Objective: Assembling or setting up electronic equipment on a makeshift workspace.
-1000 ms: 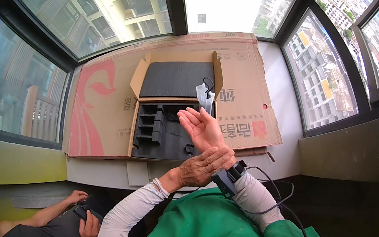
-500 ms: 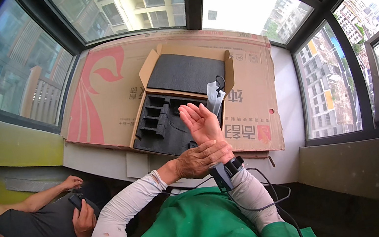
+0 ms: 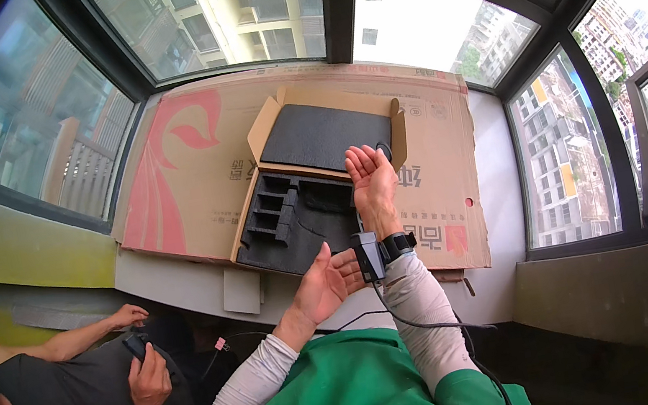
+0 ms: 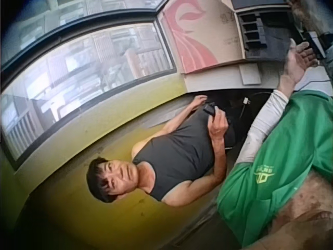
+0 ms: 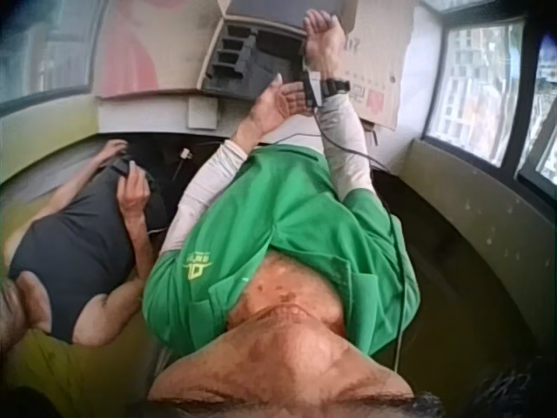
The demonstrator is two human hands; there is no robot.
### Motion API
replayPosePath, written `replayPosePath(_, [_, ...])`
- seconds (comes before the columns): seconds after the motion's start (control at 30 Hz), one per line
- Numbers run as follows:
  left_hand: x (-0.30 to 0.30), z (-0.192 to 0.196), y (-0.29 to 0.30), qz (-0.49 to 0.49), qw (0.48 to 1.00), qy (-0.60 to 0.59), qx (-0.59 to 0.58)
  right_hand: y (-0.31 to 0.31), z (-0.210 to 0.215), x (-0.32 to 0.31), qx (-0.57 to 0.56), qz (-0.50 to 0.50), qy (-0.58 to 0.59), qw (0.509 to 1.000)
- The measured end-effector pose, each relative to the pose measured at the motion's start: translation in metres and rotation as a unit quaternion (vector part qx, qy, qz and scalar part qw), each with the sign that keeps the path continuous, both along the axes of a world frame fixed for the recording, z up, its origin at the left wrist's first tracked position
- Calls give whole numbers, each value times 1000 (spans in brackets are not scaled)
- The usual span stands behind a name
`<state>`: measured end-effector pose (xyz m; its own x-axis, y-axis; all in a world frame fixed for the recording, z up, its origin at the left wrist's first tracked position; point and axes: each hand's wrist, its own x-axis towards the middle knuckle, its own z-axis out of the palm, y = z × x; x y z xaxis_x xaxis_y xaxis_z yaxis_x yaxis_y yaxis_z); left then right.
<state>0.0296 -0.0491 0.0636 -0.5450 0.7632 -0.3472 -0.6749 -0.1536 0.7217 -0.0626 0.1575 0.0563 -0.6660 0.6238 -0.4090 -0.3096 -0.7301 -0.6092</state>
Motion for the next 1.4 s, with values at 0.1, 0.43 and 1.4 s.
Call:
replayPosePath(0.1, [33, 35, 19, -97, 995, -7, 2, 33, -6, -9, 319, 10, -95, 943])
replayPosePath(0.43, [38, 137, 64, 10, 763, 645, -42, 43, -3, -17, 639, 38, -216, 737])
replayPosePath(1.4, [17, 316, 181, -429, 869, 247, 8, 69, 100, 69, 272, 183, 59, 943])
